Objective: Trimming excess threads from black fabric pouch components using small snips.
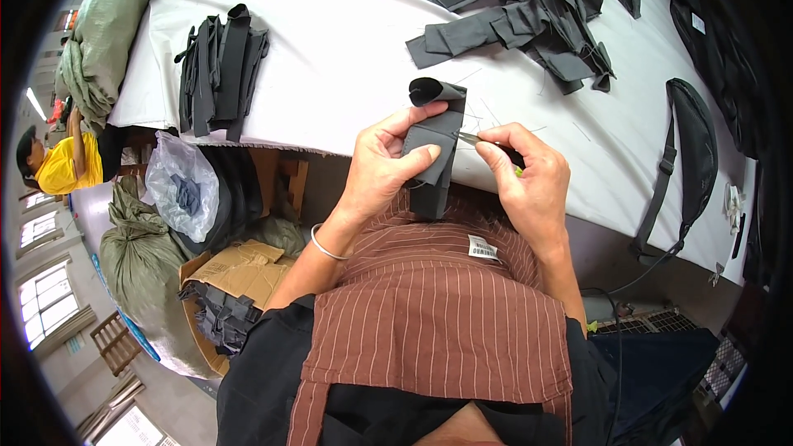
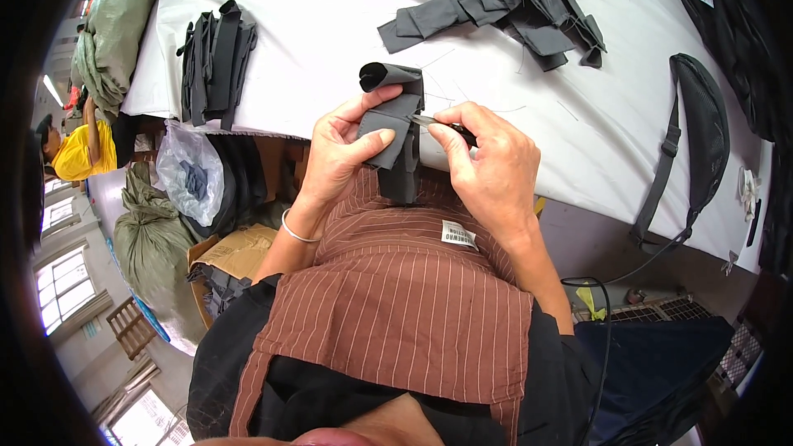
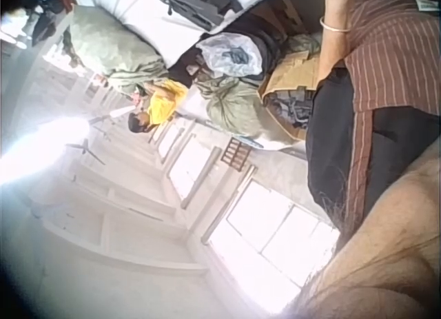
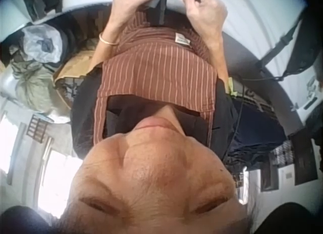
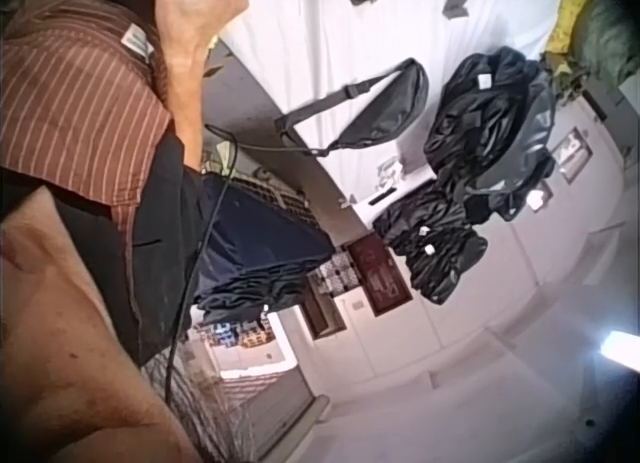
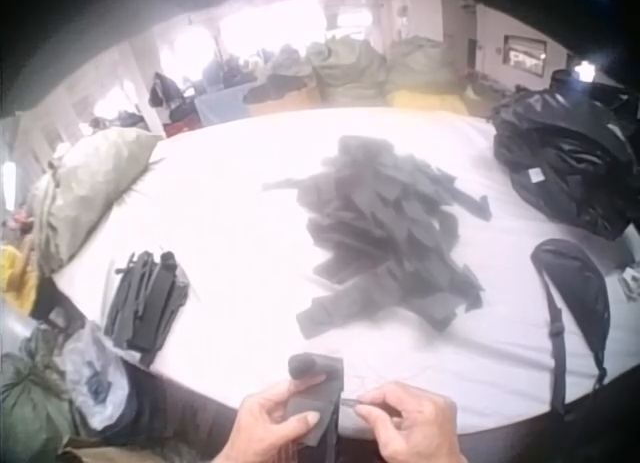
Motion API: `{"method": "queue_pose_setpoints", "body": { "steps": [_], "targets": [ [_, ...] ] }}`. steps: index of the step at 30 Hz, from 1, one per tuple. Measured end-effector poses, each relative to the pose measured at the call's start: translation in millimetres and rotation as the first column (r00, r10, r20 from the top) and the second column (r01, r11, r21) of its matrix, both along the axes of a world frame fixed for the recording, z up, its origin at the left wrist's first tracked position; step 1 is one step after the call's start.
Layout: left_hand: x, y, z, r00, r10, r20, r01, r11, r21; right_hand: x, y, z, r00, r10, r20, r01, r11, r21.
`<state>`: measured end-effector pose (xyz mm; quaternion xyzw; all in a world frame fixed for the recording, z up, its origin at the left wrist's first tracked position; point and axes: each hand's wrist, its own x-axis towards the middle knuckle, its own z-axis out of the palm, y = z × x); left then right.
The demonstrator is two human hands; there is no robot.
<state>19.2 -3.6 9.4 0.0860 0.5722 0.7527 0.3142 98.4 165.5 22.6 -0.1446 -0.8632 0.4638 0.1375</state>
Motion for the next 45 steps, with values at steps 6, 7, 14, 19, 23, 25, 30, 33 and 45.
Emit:
{"method": "queue_pose_setpoints", "body": {
  "steps": [6,7,14,19,23,25,30,33,45],
  "targets": [
    [0.5,0.3,0.5,1.000,-0.011,-0.007,0.010,1.000,-0.013,-1.2,-2.8,0.7,0.998,-0.001,-0.058,0.002,1.000,0.021],
    [0.7,-0.5,0.0,1.000,-0.010,0.009,0.010,1.000,-0.007,-0.9,-2.0,0.7,0.999,0.013,-0.053,-0.010,0.998,0.062],
    [1.0,0.3,3.1,0.999,-0.038,0.012,0.037,0.999,0.019,-5.5,-2.1,-3.6,0.984,-0.045,-0.172,0.001,0.969,-0.247],
    [13.2,5.4,8.3,0.993,-0.076,-0.096,0.075,0.997,-0.009,-28.3,-2.2,4.2,0.960,0.082,-0.268,-0.088,0.996,-0.011],
    [23.1,-3.8,43.2,0.796,-0.113,-0.594,0.014,0.986,-0.169,-32.9,13.8,39.7,0.906,-0.080,-0.415,-0.212,0.765,-0.608],
    [15.1,-2.9,56.4,0.453,-0.054,-0.890,-0.042,0.996,-0.082,-28.8,14.2,63.6,0.865,-0.090,-0.493,-0.208,0.831,-0.516],
    [6.9,8.6,28.1,0.908,-0.056,-0.415,0.026,0.997,-0.077,-39.5,11.0,45.9,0.924,-0.093,-0.372,-0.165,0.779,-0.605],
    [2.9,14.0,38.0,0.919,-0.060,-0.389,0.011,0.992,-0.126,-36.6,10.0,42.0,0.929,-0.086,-0.359,-0.154,0.793,-0.589],
    [-2.8,20.1,19.2,0.974,0.144,-0.173,-0.138,0.989,0.043,-11.8,-6.1,15.5,0.905,0.130,-0.404,-0.144,0.990,-0.003]
  ]
}}
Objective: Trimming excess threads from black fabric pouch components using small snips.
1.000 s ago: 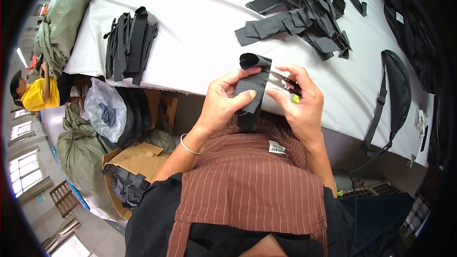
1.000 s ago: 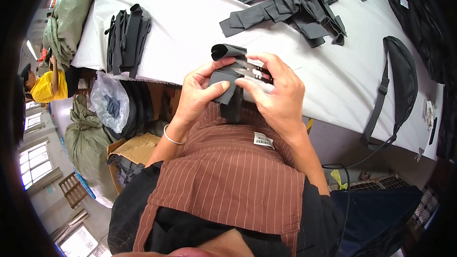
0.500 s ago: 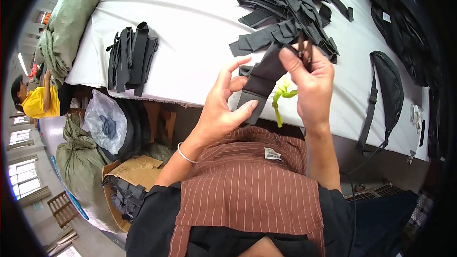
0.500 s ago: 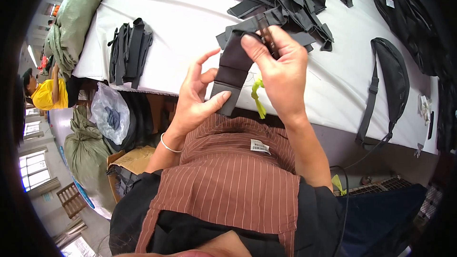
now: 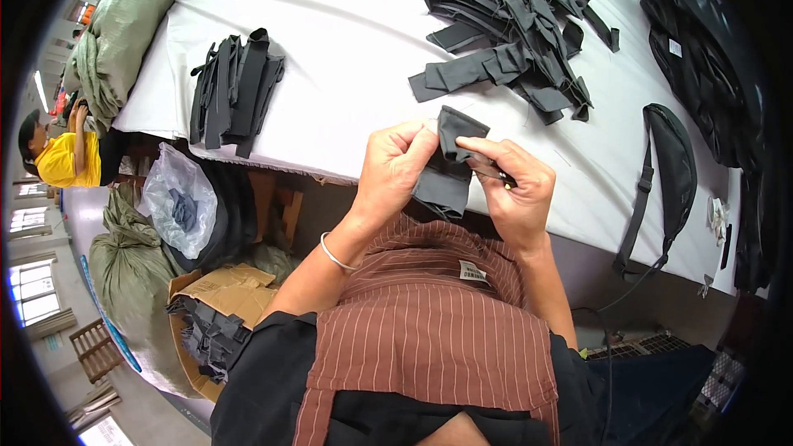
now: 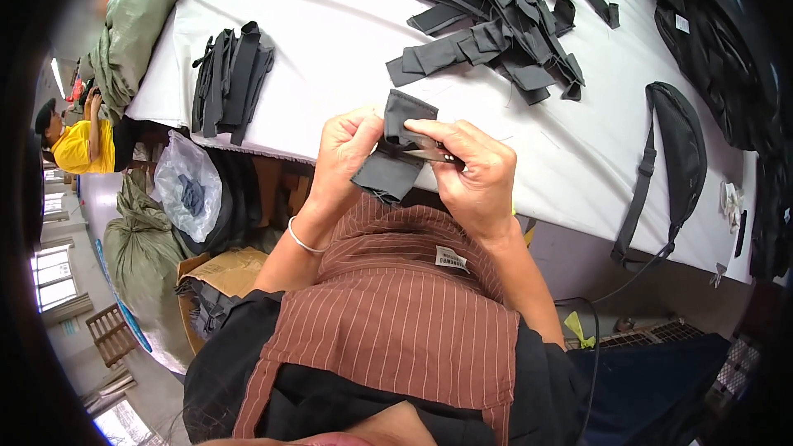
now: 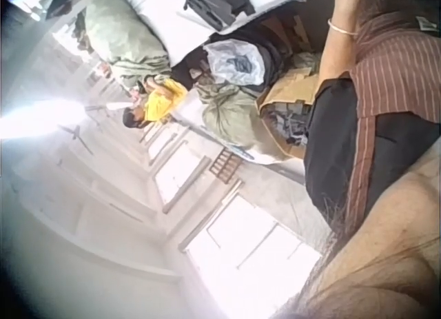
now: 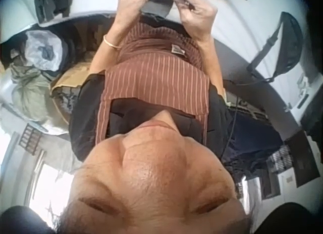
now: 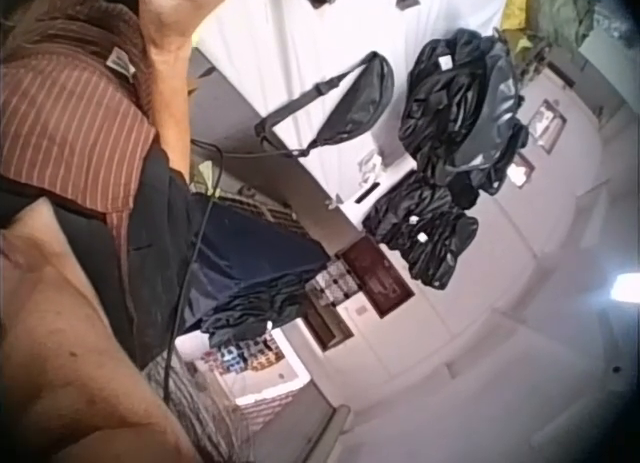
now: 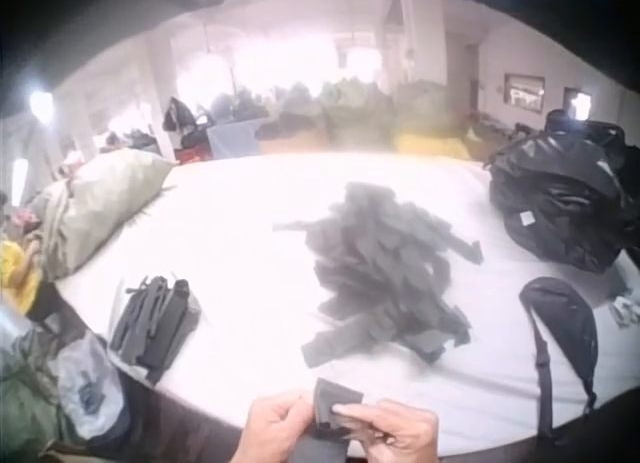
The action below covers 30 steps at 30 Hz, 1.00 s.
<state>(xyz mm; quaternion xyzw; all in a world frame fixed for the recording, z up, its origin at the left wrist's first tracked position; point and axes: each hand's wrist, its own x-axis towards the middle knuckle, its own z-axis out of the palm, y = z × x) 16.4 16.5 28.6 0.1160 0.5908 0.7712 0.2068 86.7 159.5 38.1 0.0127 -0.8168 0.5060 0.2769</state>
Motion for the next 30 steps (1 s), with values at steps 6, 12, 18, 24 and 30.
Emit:
{"method": "queue_pose_setpoints", "body": {
  "steps": [6,12,18,24,30],
  "targets": [
    [-0.3,-4.3,11.8,0.999,-0.038,0.018,0.039,0.998,-0.043,-0.7,2.8,0.3,0.999,0.028,0.041,-0.030,0.998,0.046],
    [1.1,-4.7,9.9,0.995,0.038,0.088,-0.034,0.998,-0.047,8.3,12.7,13.8,0.992,0.071,0.107,-0.064,0.996,-0.063],
    [1.1,-5.4,12.2,0.994,0.082,0.070,-0.076,0.993,-0.087,4.2,17.5,13.3,0.993,-0.119,0.006,0.117,0.984,0.136],
    [1.9,-4.7,11.7,0.994,0.070,0.083,-0.064,0.995,-0.078,3.3,17.4,2.4,0.974,-0.172,-0.149,0.213,0.918,0.333],
    [2.0,-4.8,12.6,0.993,0.083,0.086,-0.076,0.993,-0.088,2.8,10.3,12.2,0.983,-0.145,-0.116,0.170,0.955,0.244]
  ]
}}
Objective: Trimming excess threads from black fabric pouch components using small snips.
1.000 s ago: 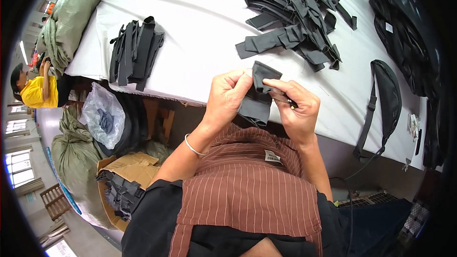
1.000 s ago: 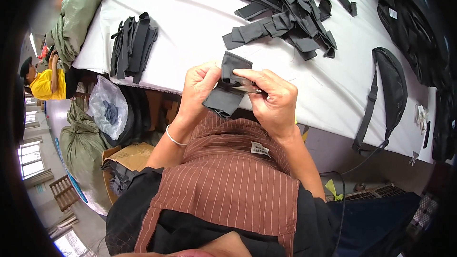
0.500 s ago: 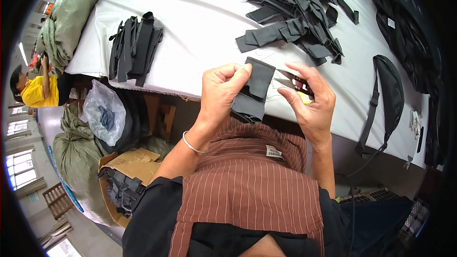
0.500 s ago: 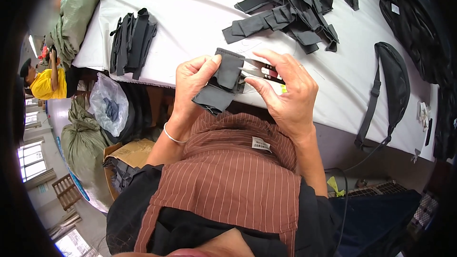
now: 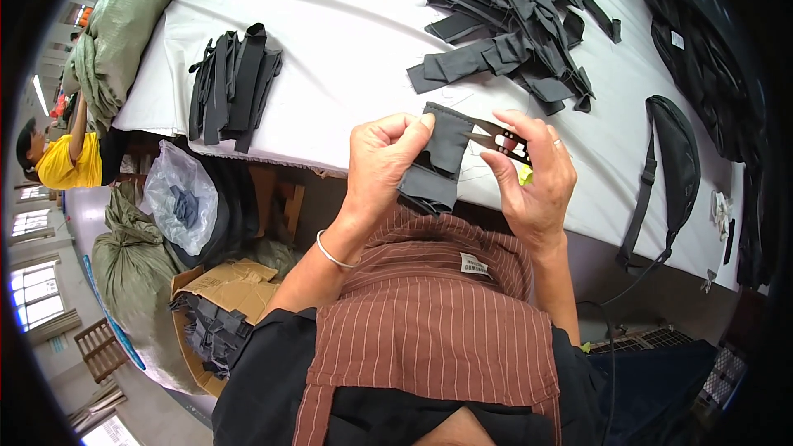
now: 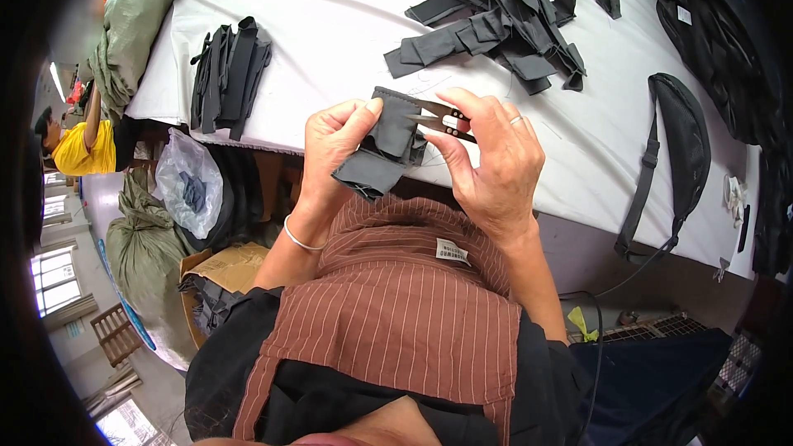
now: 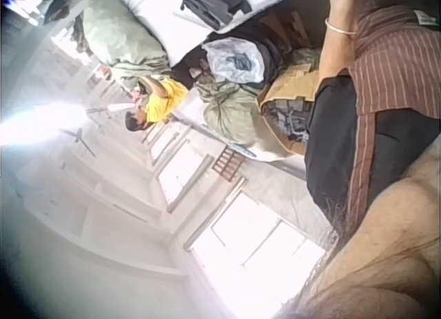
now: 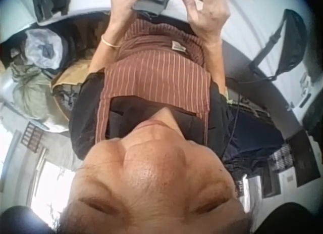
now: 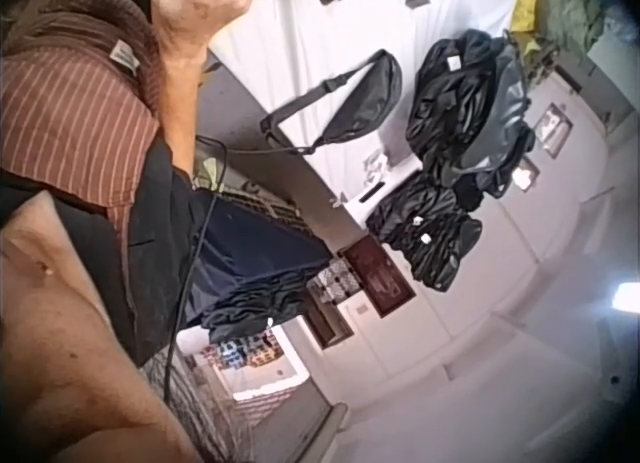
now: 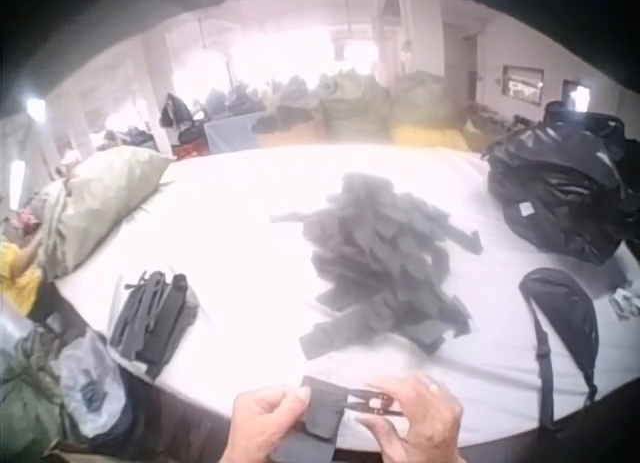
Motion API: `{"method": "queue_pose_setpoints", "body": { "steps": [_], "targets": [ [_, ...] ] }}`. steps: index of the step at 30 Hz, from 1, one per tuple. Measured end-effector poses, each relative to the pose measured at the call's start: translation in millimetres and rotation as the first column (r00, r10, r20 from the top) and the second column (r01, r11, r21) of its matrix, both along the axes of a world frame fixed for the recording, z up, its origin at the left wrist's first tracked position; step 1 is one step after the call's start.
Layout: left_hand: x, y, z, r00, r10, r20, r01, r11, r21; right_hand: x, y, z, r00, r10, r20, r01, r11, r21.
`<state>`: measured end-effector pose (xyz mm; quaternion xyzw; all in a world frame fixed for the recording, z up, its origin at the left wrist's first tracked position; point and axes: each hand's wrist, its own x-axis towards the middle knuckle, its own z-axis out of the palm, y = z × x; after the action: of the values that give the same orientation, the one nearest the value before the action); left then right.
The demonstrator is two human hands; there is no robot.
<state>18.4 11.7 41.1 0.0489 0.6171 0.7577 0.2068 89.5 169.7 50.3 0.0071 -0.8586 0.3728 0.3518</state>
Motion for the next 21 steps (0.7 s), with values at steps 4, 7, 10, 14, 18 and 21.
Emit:
{"method": "queue_pose_setpoints", "body": {
  "steps": [4,7,10,14,18,21],
  "targets": [
    [-0.3,-2.3,0.4,1.000,-0.020,0.023,0.019,0.999,0.028,-0.6,4.7,-6.0,0.999,-0.036,-0.005,0.036,0.991,0.131],
    [-1.4,-6.8,9.2,0.993,-0.083,0.088,0.077,0.994,0.071,2.1,9.7,-8.2,1.000,-0.004,-0.009,0.005,0.992,0.128],
    [4.2,-13.2,16.8,0.986,-0.165,-0.027,0.166,0.985,0.055,10.7,8.4,-1.2,0.996,0.084,0.014,-0.081,0.983,-0.165],
    [-0.4,-22.8,7.9,0.914,-0.272,-0.300,0.281,0.960,-0.014,12.1,8.8,6.1,0.987,0.141,0.082,-0.090,0.888,-0.450],
    [-6.4,-21.1,-17.1,0.914,-0.189,-0.359,0.181,0.982,-0.055,16.8,7.6,-4.1,0.962,0.219,0.161,-0.135,0.899,-0.417],
    [-6.3,-19.3,-25.6,0.927,-0.138,-0.349,0.138,0.990,-0.027,18.1,4.3,-12.3,0.954,0.231,0.193,-0.137,0.903,-0.407]
  ]
}}
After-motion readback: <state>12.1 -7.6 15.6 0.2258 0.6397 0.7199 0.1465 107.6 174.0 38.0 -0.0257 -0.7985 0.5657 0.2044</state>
